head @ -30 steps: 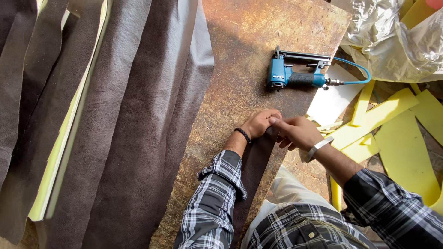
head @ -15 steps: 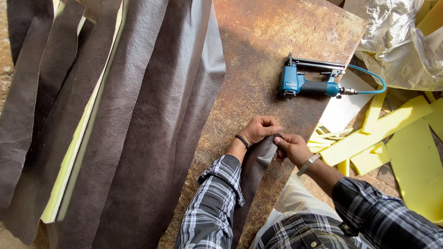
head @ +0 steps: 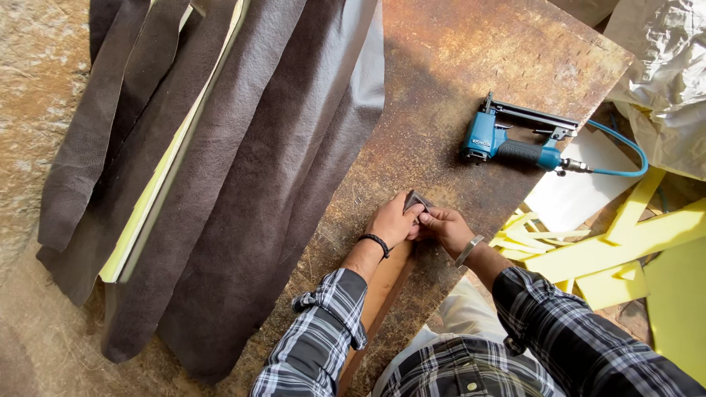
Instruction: The person staples dark fabric onto a long wooden frame using a pneumatic staple gun. They smooth the fabric, fold edges, and secure it along the length of the frame. The person also staples fabric onto a smaller wooden piece. A second person is visible nearby handling yellow foam.
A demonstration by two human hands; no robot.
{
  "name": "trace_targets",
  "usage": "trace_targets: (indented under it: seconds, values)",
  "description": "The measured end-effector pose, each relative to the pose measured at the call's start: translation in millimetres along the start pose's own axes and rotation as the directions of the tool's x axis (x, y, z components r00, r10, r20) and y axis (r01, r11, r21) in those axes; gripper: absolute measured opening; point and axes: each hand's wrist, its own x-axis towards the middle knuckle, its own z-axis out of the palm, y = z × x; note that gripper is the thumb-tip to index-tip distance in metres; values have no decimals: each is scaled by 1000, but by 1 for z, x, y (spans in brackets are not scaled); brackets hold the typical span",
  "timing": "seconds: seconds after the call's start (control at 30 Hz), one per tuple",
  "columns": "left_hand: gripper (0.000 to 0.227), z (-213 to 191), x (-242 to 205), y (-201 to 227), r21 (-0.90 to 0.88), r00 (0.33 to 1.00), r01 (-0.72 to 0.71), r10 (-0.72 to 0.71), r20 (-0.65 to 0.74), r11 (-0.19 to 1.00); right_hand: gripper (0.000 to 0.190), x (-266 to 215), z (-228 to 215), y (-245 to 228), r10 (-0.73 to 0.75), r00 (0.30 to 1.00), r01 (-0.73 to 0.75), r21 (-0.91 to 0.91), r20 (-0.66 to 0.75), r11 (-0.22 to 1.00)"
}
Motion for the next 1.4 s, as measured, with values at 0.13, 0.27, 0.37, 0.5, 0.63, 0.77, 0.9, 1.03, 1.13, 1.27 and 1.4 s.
trace_targets:
  seconds: [0.13, 0.27, 0.37, 0.5, 0.63, 0.77, 0.9, 1.03, 1.13, 1.27, 1.4]
  values:
    - [45, 2, 12, 1, 31, 998, -17, 19, -62, 999, 30, -22, -18, -59, -123, 976, -89, -841, -181, 534]
    - [49, -2, 21, -6, 148, 999, -24, 29, -29, 989, 81, -33, -57, -130, -668, 738, -262, -953, -94, -155]
    - [51, 5, 22, -3, 154, 999, -28, 30, -13, 988, 114, -26, -74, -160, -579, 809, -273, -938, -103, -216]
    - [54, -2, 19, 0, 166, 1000, -23, 24, -3, 986, 98, -14, -67, -183, -344, 913, -273, -955, -218, -118]
    - [65, -8, 15, 8, 157, 1000, 8, -6, -17, 987, 58, -48, -51, -157, -315, 945, -70, -994, -91, 78]
    - [60, -8, 8, 16, 234, 1000, 24, -27, 9, 972, 28, -87, -34, -108, -201, 968, -89, -951, -153, 296]
    - [51, -9, 10, 17, 184, 999, 38, -40, 10, 982, 27, -90, -16, -94, -117, 976, -141, -944, -183, 297]
    - [51, -8, 13, 14, 210, 998, 45, -54, 35, 977, 31, -82, -4, -98, -141, 973, -153, -970, -181, 187]
    - [56, -4, 10, 13, 279, 1000, 3, -6, 11, 960, 34, -90, -2, -95, -126, 964, -212, -962, -234, 170]
    - [68, -15, 15, 13, 239, 999, -34, 25, 40, 970, 33, -88, 0, -93, -168, 960, -199, -968, -225, 156]
    - [77, -13, 10, 13, 239, 997, -33, 17, 70, 970, 33, -92, 1, -89, -148, 955, -233, -960, -256, 156]
